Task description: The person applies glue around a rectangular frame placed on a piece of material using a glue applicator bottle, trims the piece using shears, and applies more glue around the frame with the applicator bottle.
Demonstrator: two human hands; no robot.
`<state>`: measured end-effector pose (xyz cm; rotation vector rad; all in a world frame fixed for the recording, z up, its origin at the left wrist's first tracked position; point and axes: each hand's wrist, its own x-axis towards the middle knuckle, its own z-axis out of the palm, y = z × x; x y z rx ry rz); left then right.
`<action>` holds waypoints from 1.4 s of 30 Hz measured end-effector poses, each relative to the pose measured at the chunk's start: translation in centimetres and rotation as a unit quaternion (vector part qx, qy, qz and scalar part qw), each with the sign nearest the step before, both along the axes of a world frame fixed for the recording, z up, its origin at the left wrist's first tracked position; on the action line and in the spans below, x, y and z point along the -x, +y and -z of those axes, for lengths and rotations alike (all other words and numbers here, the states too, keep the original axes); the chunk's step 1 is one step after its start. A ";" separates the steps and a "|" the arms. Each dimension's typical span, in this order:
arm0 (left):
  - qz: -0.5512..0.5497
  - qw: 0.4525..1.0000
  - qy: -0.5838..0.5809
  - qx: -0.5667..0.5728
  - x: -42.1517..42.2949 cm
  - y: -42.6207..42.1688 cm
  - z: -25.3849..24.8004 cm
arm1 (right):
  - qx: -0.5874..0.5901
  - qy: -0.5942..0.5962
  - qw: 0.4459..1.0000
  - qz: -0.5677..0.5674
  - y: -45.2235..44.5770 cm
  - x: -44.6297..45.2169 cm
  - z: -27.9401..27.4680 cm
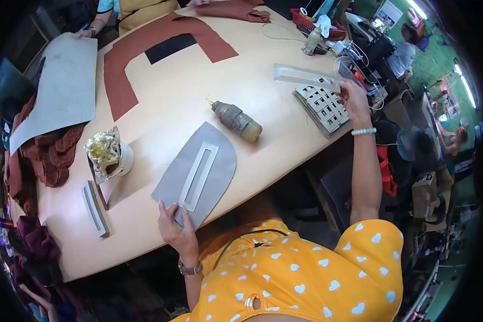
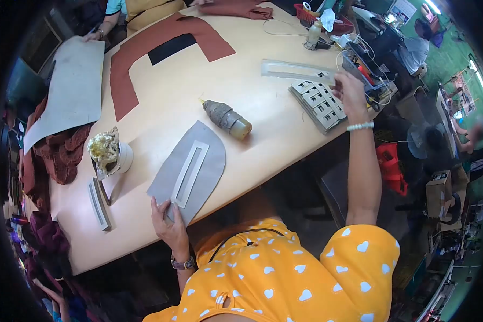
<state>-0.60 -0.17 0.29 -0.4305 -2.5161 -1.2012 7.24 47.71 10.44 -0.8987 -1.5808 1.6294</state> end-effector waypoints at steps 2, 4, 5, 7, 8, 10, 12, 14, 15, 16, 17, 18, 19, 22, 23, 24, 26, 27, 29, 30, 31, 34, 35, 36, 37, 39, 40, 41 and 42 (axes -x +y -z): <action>0.003 1.000 -0.005 -0.015 0.0 0.0 0.1 | 0.035 0.034 0.997 0.064 -1.0 -1.8 1.6; 0.005 1.000 -0.002 -0.005 0.1 -0.1 0.0 | 0.042 0.068 0.992 0.093 -2.6 -3.3 3.9; 0.007 1.000 0.000 -0.001 0.1 -0.1 0.0 | 0.045 0.085 0.990 0.107 -3.4 -4.0 4.8; 0.007 1.000 -0.002 0.004 0.1 -0.2 0.0 | 0.061 0.105 0.982 0.144 -5.3 -4.8 6.2; 0.008 1.000 -0.003 0.005 0.1 -0.2 0.1 | 0.068 0.115 0.978 0.163 -6.3 -5.0 6.6; 0.012 1.000 0.004 0.007 0.1 -0.2 0.1 | 0.068 0.120 0.975 0.173 -7.4 -5.3 7.0; 0.014 1.000 0.006 0.004 0.1 -0.2 0.1 | 0.062 0.116 0.977 0.170 -7.7 -5.4 7.7; 0.016 1.000 0.003 -0.005 0.1 -0.2 0.2 | 0.057 0.110 0.975 0.185 -7.9 -5.4 8.0; 0.017 1.000 0.003 -0.005 0.1 -0.2 0.3 | 0.057 0.110 0.974 0.189 -7.9 -5.4 8.1; 0.017 1.000 0.002 -0.006 0.1 -0.3 0.3 | 0.056 0.110 0.973 0.193 -7.9 -5.4 8.1; 0.018 1.000 0.002 -0.006 0.1 -0.3 0.3 | 0.055 0.108 0.973 0.198 -8.0 -5.3 8.0; 0.018 1.000 0.004 -0.006 0.1 -0.3 0.4 | 0.053 0.107 0.972 0.204 -8.1 -5.2 7.8; 0.018 1.000 0.005 -0.007 0.1 -0.3 0.4 | 0.052 0.106 0.971 0.209 -8.2 -5.2 7.7; 0.016 1.000 0.007 -0.005 0.1 -0.2 0.3 | 0.051 0.095 0.972 0.207 -7.9 -5.3 8.0; 0.015 1.000 0.007 -0.004 0.1 -0.2 0.3 | 0.047 0.092 0.974 0.204 -7.8 -5.3 8.1; 0.015 1.000 0.007 -0.003 0.1 -0.2 0.3 | 0.043 0.088 0.975 0.202 -7.8 -5.3 8.3; 0.014 1.000 0.008 -0.001 0.0 -0.2 0.2 | 0.032 0.079 0.976 0.201 -7.9 -5.3 8.2; 0.015 1.000 0.010 -0.001 0.0 -0.2 0.2 | 0.025 0.073 0.976 0.203 -8.1 -5.2 7.9; 0.016 1.000 0.013 -0.001 0.0 -0.2 0.2 | -0.007 0.031 0.977 0.212 -8.6 -5.2 7.1; 0.016 1.000 0.013 0.001 0.0 -0.2 0.2 | -0.031 -0.005 0.975 0.218 -8.9 -5.3 6.5; 0.016 1.000 0.013 0.002 0.0 -0.2 0.2 | -0.056 -0.041 0.972 0.223 -9.1 -5.5 6.1; 0.015 1.000 0.013 0.004 0.1 -0.2 0.3 | -0.187 -0.133 0.935 0.270 -10.2 -6.0 5.7; 0.012 1.000 0.013 0.004 0.0 -0.3 0.3 | -0.219 -0.123 0.932 0.260 -10.7 -5.8 5.6; 0.015 1.000 0.020 0.009 0.0 -0.2 0.2 | -0.252 -0.113 0.929 0.247 -11.3 -5.4 5.5; 0.014 0.999 0.026 0.014 0.1 -0.2 0.2 | -0.283 -0.101 0.926 0.230 -12.1 -4.7 5.5; 0.014 0.999 0.034 0.019 0.1 -0.4 0.2 | -0.277 -0.063 0.949 0.134 -15.1 -2.1 5.4; 0.014 0.999 0.034 0.017 0.3 -0.4 0.4 | -0.263 -0.066 0.959 0.077 -17.0 -0.5 4.9; 0.014 0.999 0.034 0.015 0.3 -0.5 0.5 | -0.271 -0.065 0.960 0.024 -18.2 1.1 5.4; 0.015 0.999 0.030 0.008 0.3 -0.6 0.5 | -0.277 -0.064 0.958 -0.030 -19.3 2.6 6.0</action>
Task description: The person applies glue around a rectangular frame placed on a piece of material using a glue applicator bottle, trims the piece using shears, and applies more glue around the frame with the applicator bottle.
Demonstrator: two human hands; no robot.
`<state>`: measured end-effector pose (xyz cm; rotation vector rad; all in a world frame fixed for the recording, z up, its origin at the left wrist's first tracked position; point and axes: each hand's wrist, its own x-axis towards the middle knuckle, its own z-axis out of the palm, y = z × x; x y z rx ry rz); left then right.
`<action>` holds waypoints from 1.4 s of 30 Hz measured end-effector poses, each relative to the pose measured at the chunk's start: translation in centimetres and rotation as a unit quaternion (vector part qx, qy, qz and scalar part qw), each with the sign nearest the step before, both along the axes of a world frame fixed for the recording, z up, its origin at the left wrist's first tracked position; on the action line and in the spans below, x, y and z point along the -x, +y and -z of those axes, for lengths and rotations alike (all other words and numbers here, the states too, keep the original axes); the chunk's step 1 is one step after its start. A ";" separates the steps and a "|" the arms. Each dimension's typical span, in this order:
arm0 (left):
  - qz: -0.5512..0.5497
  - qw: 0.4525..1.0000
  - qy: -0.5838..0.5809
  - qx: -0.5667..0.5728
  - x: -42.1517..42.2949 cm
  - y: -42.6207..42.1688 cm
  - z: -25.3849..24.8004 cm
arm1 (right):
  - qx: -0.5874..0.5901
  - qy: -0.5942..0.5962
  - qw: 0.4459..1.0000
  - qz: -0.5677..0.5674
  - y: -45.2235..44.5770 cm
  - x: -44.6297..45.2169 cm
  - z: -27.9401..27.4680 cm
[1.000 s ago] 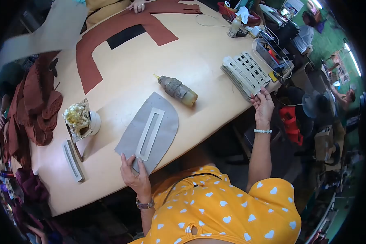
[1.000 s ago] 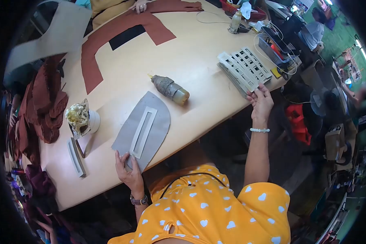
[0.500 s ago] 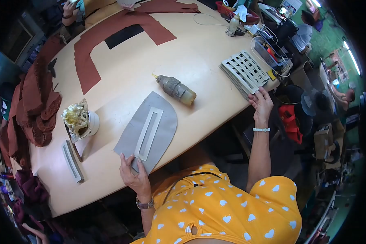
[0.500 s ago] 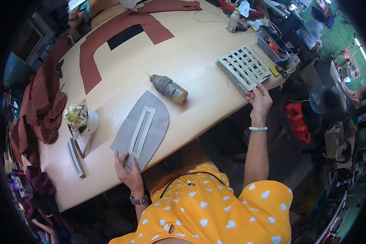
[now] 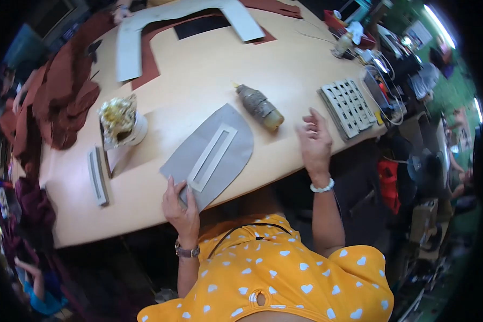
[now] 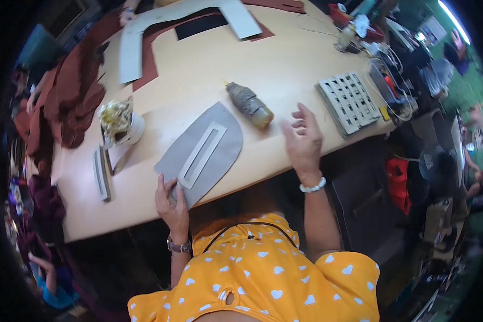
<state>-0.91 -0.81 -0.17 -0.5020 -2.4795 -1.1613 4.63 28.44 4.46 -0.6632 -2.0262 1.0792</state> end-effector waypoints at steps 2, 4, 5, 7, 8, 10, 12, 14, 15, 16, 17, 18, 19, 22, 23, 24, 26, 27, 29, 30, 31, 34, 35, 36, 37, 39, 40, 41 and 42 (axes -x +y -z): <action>0.002 1.000 -0.009 -0.015 0.0 -0.1 0.0 | -0.131 -0.067 0.989 0.005 -1.9 2.6 0.6; 0.004 1.000 -0.007 -0.024 0.0 -0.2 0.1 | -0.175 -0.100 0.980 0.007 -2.8 4.1 1.1; 0.004 1.000 -0.002 -0.020 -0.1 -0.2 -0.2 | -0.150 -0.103 0.983 0.008 -2.9 4.6 1.4; 0.005 1.000 -0.002 -0.015 -0.1 -0.3 -0.2 | -0.076 -0.052 0.995 -0.025 -2.1 5.4 2.8; 0.011 1.000 -0.003 -0.013 -0.3 -0.4 -0.3 | -0.026 -0.024 0.999 -0.039 -1.8 5.3 2.9; 0.029 1.000 -0.002 -0.009 -0.2 -0.6 -0.8 | 0.079 0.034 0.994 -0.060 -1.5 5.3 3.2; 0.027 1.000 0.004 -0.006 -0.1 -0.6 -0.6 | 0.224 0.150 0.957 -0.102 -1.6 4.6 2.8; 0.025 1.000 0.006 -0.004 -0.2 -0.7 -0.4 | 0.362 0.242 0.889 -0.143 -1.2 3.4 2.3; 0.025 1.000 0.000 -0.006 -0.2 -0.8 -0.3 | 0.428 0.278 0.844 -0.165 -0.8 2.8 2.1; 0.024 1.000 -0.004 -0.009 -0.2 -0.8 -0.3 | 0.488 0.314 0.793 -0.186 -0.5 2.4 1.9; 0.024 1.000 -0.008 -0.012 -0.1 -0.7 -0.3 | 0.500 0.316 0.783 -0.194 -0.5 2.3 1.9; 0.022 1.000 -0.007 -0.012 -0.1 -0.7 -0.3 | 0.498 0.303 0.791 -0.188 -0.7 2.2 1.9; 0.021 1.000 -0.007 -0.011 -0.2 -0.7 -0.4 | 0.496 0.289 0.799 -0.180 -0.9 2.0 2.0; 0.015 1.000 -0.001 -0.013 -0.1 -0.6 -0.6 | 0.418 0.239 0.859 -0.173 -1.7 1.7 2.0; 0.013 1.000 0.001 -0.015 -0.1 -0.6 -0.6 | 0.353 0.216 0.897 -0.155 -2.3 1.6 2.1; 0.010 1.000 0.001 -0.016 0.0 -0.5 -0.6 | 0.285 0.192 0.929 -0.137 -2.9 1.7 2.0; 0.005 1.000 0.002 -0.018 0.0 -0.4 -0.4 | 0.261 0.206 0.935 -0.123 -3.8 1.9 1.9; 0.003 1.000 0.001 -0.016 0.0 -0.4 -0.3 | 0.256 0.205 0.937 -0.118 -3.8 1.9 2.3; 0.002 1.000 0.004 -0.009 0.1 -0.4 -0.3 | 0.261 0.210 0.936 -0.109 -4.0 2.1 2.4; 0.002 1.000 0.003 -0.010 0.2 -0.4 -0.3 | 0.260 0.213 0.936 -0.109 -4.0 2.1 2.5; 0.002 1.000 0.003 -0.009 0.2 -0.4 -0.3 | 0.260 0.215 0.935 -0.111 -3.9 2.3 2.6; 0.001 1.000 -0.002 -0.001 0.0 -0.5 -0.4 | 0.253 0.212 0.938 -0.106 -3.9 2.4 2.8; 0.001 1.000 -0.002 0.002 0.1 -0.4 -0.5 | 0.248 0.211 0.940 -0.104 -3.8 2.6 2.9; 0.001 1.000 0.001 -0.002 0.1 -0.4 -0.4 | 0.237 0.206 0.944 -0.101 -3.9 2.7 2.8; 0.001 1.000 0.001 -0.003 0.1 -0.4 -0.2 | 0.227 0.199 0.948 -0.097 -4.0 2.8 2.7; -0.001 1.000 0.003 -0.008 0.1 -0.5 -0.1 | 0.207 0.192 0.955 -0.096 -4.1 3.0 2.7; -0.002 1.000 0.003 -0.010 0.1 -0.4 -0.1 | 0.197 0.190 0.957 -0.098 -4.0 3.1 2.7; -0.003 1.000 0.002 -0.012 0.0 -0.4 -0.1 | 0.187 0.188 0.959 -0.100 -4.0 3.0 2.8; -0.003 1.000 0.000 -0.013 0.0 -0.4 -0.2 | 0.184 0.180 0.961 -0.103 -4.0 2.9 2.7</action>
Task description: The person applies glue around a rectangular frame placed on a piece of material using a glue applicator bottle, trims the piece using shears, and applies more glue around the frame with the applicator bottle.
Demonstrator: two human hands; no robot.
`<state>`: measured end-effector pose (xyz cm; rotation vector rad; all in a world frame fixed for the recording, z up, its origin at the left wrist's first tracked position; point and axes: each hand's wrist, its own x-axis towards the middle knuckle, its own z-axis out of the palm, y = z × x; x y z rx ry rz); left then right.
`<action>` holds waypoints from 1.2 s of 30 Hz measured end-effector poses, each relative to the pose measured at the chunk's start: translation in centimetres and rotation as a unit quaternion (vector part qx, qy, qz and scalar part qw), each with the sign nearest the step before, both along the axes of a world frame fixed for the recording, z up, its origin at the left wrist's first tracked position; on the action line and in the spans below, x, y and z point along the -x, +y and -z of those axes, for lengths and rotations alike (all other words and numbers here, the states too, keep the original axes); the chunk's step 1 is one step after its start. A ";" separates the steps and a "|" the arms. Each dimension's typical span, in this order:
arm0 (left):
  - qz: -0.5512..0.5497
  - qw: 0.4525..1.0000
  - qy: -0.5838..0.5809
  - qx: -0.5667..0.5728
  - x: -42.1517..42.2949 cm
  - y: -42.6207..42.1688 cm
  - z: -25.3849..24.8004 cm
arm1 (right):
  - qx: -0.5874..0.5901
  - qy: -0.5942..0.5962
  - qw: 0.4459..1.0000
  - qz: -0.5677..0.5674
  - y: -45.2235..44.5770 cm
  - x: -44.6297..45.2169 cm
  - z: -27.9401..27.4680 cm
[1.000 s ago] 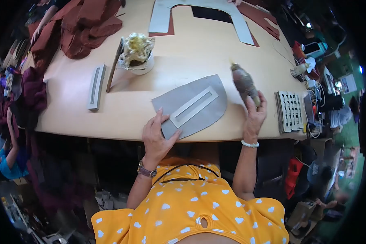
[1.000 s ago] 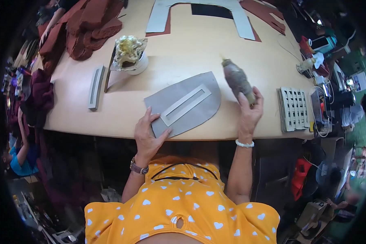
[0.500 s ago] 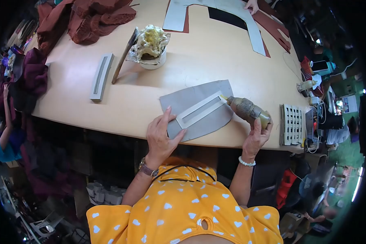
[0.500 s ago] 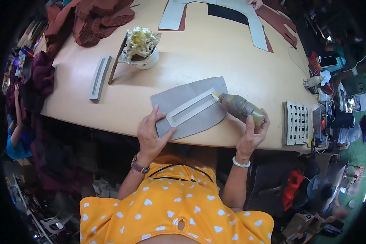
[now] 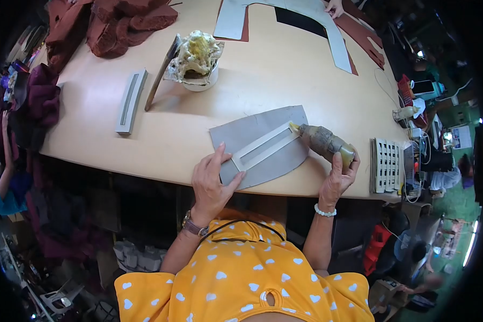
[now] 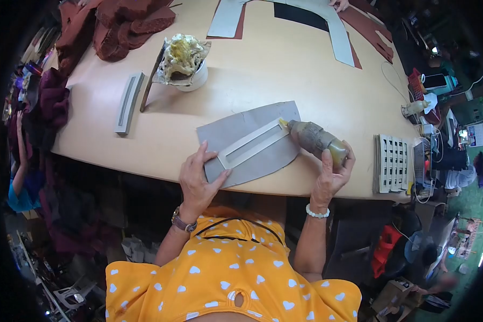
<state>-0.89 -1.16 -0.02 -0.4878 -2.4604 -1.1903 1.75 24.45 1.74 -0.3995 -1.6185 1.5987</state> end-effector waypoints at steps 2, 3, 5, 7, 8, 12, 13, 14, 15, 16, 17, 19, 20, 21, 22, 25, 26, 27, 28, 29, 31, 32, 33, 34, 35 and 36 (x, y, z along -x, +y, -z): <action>0.000 1.000 -0.001 -0.003 0.1 0.0 0.0 | -0.010 -0.011 1.000 -0.009 0.0 0.0 -0.2; 0.000 1.000 -0.004 -0.004 0.0 -0.1 -0.1 | -0.021 -0.013 1.000 -0.015 -0.1 -0.1 -0.1; 0.000 1.000 -0.005 -0.007 0.1 -0.1 -0.2 | -0.043 -0.013 0.999 -0.028 0.1 0.0 -0.2; -0.001 1.000 -0.005 -0.006 0.1 0.0 -0.3 | -0.040 -0.016 0.999 -0.029 -0.2 0.0 -0.7; -0.002 1.000 -0.006 -0.006 0.1 0.0 -0.3 | -0.039 -0.018 0.999 -0.028 -0.2 0.0 -0.8; 0.000 1.000 -0.012 -0.006 0.1 0.0 -0.1 | -0.057 -0.015 0.998 -0.032 0.1 0.0 -0.7; -0.001 1.000 -0.011 -0.004 0.1 0.0 -0.2 | -0.066 -0.017 0.997 -0.035 0.2 0.0 -0.7; -0.001 1.000 -0.010 -0.002 0.1 0.0 -0.3 | -0.075 -0.019 0.996 -0.037 0.2 0.0 -0.7; -0.001 1.000 -0.010 -0.002 0.1 0.1 -0.4 | -0.080 -0.021 0.996 -0.031 0.3 0.0 -0.7; -0.001 1.000 -0.010 -0.002 0.1 0.1 -0.4 | -0.084 -0.024 0.996 -0.025 0.3 0.1 -0.6; -0.001 1.000 -0.011 -0.002 0.1 0.0 -0.4 | -0.089 -0.026 0.996 -0.020 0.3 0.1 -0.6; -0.002 1.000 -0.013 0.000 0.0 0.0 -0.4 | -0.090 -0.025 0.995 -0.022 0.4 0.2 -0.6; -0.003 1.000 -0.013 0.001 0.0 0.0 -0.4 | -0.090 -0.024 0.995 -0.024 0.4 0.2 -0.6; -0.002 1.000 -0.014 -0.001 0.0 0.0 -0.4 | -0.090 -0.025 0.995 -0.026 0.5 0.2 -0.6; -0.002 1.000 -0.014 -0.002 0.0 0.0 -0.4 | -0.089 -0.027 0.995 -0.028 0.5 0.3 -0.6; -0.001 1.000 -0.014 -0.003 0.0 0.0 -0.3 | -0.083 -0.028 0.996 -0.035 0.6 0.1 -0.4; -0.001 1.000 -0.014 -0.003 0.0 0.0 -0.4 | -0.079 -0.028 0.996 -0.038 0.6 0.1 -0.3; -0.001 1.000 -0.013 -0.004 0.0 0.0 -0.4 | -0.077 -0.033 0.995 -0.048 0.4 0.0 -0.3; 0.000 1.000 -0.013 -0.005 0.0 0.0 -0.3 | -0.075 -0.037 0.995 -0.057 0.2 -0.3 -0.2; 0.000 1.000 -0.012 -0.006 0.1 -0.1 -0.3 | -0.074 -0.041 0.994 -0.066 -0.2 -0.6 -0.1; -0.002 1.000 -0.015 -0.007 0.0 0.0 -0.3 | -0.061 -0.063 0.993 -0.075 -1.0 -1.3 0.2; -0.002 1.000 -0.015 -0.008 0.0 0.0 -0.3 | -0.056 -0.074 0.993 -0.079 -1.7 -1.5 0.4; -0.002 1.000 -0.015 -0.007 0.0 0.0 -0.3 | -0.069 -0.060 0.992 -0.082 -2.6 -1.6 0.0; -0.001 1.000 -0.015 -0.007 0.0 0.0 -0.2 | -0.062 -0.064 0.992 -0.091 -3.4 -1.9 -0.1; -0.001 1.000 -0.014 -0.005 0.0 0.0 -0.2 | -0.055 -0.066 0.991 -0.101 -4.2 -2.2 -0.1; 0.000 1.000 -0.014 -0.010 0.1 -0.1 -0.2 | -0.048 -0.069 0.990 -0.111 -5.0 -2.6 0.0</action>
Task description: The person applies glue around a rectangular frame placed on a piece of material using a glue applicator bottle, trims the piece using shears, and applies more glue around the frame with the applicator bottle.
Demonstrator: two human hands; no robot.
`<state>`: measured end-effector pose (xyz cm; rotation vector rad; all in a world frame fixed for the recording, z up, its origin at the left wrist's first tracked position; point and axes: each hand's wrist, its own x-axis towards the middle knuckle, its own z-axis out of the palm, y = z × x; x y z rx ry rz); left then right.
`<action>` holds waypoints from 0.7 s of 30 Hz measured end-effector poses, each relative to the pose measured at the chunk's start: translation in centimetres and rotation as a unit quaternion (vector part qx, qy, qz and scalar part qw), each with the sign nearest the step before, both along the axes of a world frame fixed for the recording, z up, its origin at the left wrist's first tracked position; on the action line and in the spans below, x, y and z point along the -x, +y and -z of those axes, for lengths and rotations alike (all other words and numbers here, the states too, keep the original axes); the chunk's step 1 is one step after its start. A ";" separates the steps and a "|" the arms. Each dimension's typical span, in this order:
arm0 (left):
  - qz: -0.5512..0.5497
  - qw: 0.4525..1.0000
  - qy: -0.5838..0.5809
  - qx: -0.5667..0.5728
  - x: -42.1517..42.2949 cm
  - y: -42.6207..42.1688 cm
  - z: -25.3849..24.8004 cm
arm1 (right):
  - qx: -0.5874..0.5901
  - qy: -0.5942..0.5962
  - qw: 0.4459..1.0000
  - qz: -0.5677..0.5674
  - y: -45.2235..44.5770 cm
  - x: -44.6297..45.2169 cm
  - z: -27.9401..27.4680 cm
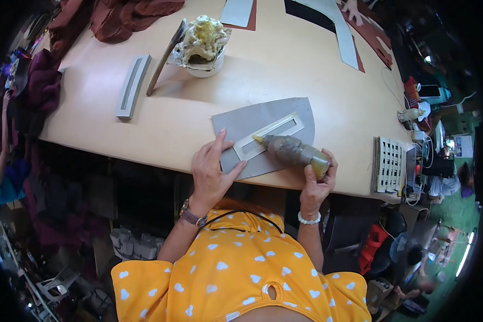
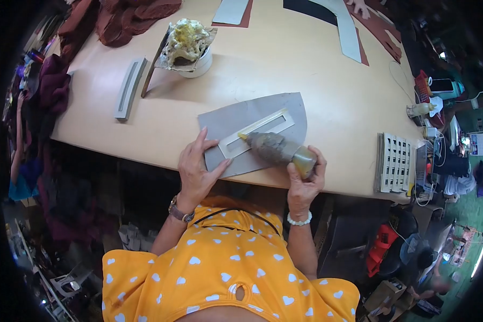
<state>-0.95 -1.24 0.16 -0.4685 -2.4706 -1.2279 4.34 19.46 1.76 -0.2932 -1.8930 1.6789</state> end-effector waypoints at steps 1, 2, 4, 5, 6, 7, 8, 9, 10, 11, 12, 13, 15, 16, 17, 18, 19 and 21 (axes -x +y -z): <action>0.001 1.000 -0.001 -0.004 0.0 0.0 0.0 | 0.008 0.005 1.000 -0.008 -0.7 -0.2 0.1; 0.003 1.000 -0.001 -0.009 0.0 0.0 0.0 | 0.011 0.004 1.000 -0.017 -1.4 -0.5 0.1; 0.002 1.000 0.000 -0.017 0.0 0.1 0.0 | 0.015 0.003 0.999 -0.034 -2.5 -0.9 0.0; 0.002 1.000 0.000 -0.021 0.0 0.0 -0.1 | 0.027 0.004 0.999 -0.039 -2.9 -1.1 0.2; 0.001 1.000 0.002 -0.022 0.0 0.0 -0.1 | 0.030 -0.002 0.999 -0.041 -2.9 -1.1 0.1; 0.001 1.000 0.004 -0.023 0.0 0.0 0.0 | 0.033 -0.008 0.999 -0.041 -2.8 -1.0 0.0; 0.002 1.000 0.006 -0.024 0.0 0.0 0.1 | 0.035 -0.015 0.998 -0.041 -2.7 -0.9 -0.1; 0.001 1.000 0.007 -0.024 0.0 0.0 0.0 | 0.111 -0.011 0.993 -0.040 -2.3 -0.8 -0.2; 0.000 1.000 0.008 -0.024 0.0 0.1 -0.1 | 0.187 -0.006 0.982 -0.037 -1.6 -0.7 -0.3; 0.000 1.000 0.011 -0.025 0.0 0.1 -0.1 | 0.260 0.000 0.965 -0.035 -0.8 -0.5 -0.4; 0.000 1.000 0.015 -0.021 0.0 0.2 -0.1 | 0.280 0.018 0.960 -0.016 0.2 -0.4 -0.5; 0.000 1.000 0.019 -0.018 0.0 0.2 -0.1 | 0.300 0.037 0.953 0.003 1.4 -0.4 -0.5; 0.002 1.000 0.019 -0.006 0.0 0.1 -0.1 | 0.275 0.063 0.959 0.038 3.7 -0.3 -0.4; 0.004 1.000 0.017 0.002 0.0 0.1 0.0 | 0.230 0.073 0.969 0.053 4.9 -0.3 -0.1; 0.006 1.000 0.015 0.009 0.0 0.1 0.2 | 0.184 0.082 0.977 0.068 5.9 -0.3 0.2; 0.010 1.000 0.014 0.009 -0.1 0.0 0.3 | 0.162 0.071 0.982 0.074 6.6 -0.4 0.5; 0.014 1.000 0.015 0.010 -0.1 0.0 0.5 | 0.140 0.061 0.985 0.080 7.2 -0.6 0.9; 0.018 1.000 0.018 0.011 0.2 -0.1 0.5 | 0.119 0.054 0.988 0.086 7.7 -0.5 1.4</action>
